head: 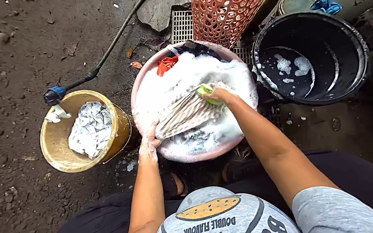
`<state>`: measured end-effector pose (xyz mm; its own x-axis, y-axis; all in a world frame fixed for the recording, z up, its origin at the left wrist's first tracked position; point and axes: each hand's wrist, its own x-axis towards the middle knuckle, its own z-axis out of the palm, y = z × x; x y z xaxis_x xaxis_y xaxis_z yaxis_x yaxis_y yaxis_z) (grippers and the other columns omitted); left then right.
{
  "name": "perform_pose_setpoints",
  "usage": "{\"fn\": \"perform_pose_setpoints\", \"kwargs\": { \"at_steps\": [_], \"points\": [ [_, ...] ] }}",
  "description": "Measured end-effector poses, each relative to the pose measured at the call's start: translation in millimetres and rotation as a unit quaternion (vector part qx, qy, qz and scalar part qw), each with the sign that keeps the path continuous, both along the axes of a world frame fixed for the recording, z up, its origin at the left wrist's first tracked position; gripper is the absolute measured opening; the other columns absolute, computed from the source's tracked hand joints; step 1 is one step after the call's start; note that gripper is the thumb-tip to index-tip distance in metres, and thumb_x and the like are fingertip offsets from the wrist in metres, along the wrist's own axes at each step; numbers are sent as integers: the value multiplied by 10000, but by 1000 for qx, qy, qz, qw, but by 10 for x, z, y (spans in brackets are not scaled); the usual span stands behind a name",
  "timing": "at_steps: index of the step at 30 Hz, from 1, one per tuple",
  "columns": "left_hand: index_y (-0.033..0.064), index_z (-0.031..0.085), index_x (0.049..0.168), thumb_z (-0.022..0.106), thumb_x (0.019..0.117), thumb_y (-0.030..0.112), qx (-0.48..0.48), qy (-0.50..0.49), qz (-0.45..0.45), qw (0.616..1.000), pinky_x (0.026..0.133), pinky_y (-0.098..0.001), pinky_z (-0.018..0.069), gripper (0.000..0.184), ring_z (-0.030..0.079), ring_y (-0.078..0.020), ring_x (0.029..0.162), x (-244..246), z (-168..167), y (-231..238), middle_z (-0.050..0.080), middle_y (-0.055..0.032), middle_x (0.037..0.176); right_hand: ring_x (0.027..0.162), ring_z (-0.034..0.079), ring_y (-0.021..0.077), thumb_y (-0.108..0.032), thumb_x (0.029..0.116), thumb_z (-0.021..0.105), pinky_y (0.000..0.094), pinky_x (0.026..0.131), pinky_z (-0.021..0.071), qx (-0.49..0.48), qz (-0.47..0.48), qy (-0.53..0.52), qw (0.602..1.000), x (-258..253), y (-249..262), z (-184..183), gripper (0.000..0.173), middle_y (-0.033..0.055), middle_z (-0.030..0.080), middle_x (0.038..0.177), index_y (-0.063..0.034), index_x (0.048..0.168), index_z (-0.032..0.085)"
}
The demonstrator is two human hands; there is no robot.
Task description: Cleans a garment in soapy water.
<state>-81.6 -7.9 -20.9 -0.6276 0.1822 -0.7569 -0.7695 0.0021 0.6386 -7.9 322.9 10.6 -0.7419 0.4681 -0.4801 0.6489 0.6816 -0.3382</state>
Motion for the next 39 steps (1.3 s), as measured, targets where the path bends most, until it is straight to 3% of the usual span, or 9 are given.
{"fn": "perform_pose_setpoints", "kwargs": {
  "at_steps": [4,8,13,18,21,28,33,36,39],
  "points": [
    [92,552,1397,652,924,597,-143,69,-55,986,918,-524,531,699,629,-301,1120,67,81,116,643,-167,1272,1179,624,449,-535,930,704,675,975,474,-47,54,3,997,-142,-709,1114,644,260,661,1246,-78,1373,607],
    [125,562,1244,461,1067,318,6,90,34,995,711,-347,536,280,609,-138,859,209,138,172,636,-49,1022,981,712,334,-490,925,727,544,847,587,-112,146,326,927,-248,-1901,404,752,166,722,1141,-259,1579,434],
    [131,550,1312,626,986,312,8,15,94,995,771,-461,573,381,663,-235,972,108,166,-44,662,-114,1120,1227,590,509,-487,969,656,677,982,486,61,131,186,972,93,-601,-597,675,306,577,1380,-363,1583,403],
    [77,443,1457,670,970,288,-107,40,49,992,872,-542,530,577,601,-323,1125,33,112,87,584,-208,1310,1240,610,434,-486,961,676,631,1023,495,-62,-107,257,959,-80,-1042,-158,780,242,601,1396,-258,1623,332],
    [90,479,1414,621,993,270,-78,57,68,993,784,-489,548,480,628,-282,1000,-6,200,88,621,-175,1201,1110,687,377,-450,927,733,570,916,574,-49,79,351,932,21,-1772,-311,731,213,679,1270,-174,1550,471],
    [126,591,1307,537,1044,434,-53,198,-113,972,730,-406,567,408,652,-180,849,-107,911,-51,666,-83,1029,1275,581,440,-442,998,659,668,1072,423,-102,-75,101,987,404,15,-19,589,258,611,1374,-128,1482,539],
    [47,697,1141,551,1049,281,-96,438,-319,835,871,-398,545,291,656,-134,925,-103,1569,459,700,-80,1019,619,647,86,-493,956,520,249,509,554,-584,-25,275,763,237,-457,1144,416,15,711,866,-150,1166,630],
    [150,642,1314,658,974,237,-90,571,-367,729,999,-347,537,351,653,-65,1098,-121,1925,670,698,-9,1204,633,673,80,-483,880,686,242,498,560,-669,81,326,663,169,-808,1592,404,1,723,839,-164,1125,636],
    [79,681,1103,599,985,192,-76,581,-305,751,826,-318,557,183,655,-60,889,-94,2360,636,692,-10,977,831,716,85,-389,902,682,276,684,622,-674,118,388,618,342,-608,1620,400,1,745,980,-136,1211,653]
  ]
}}
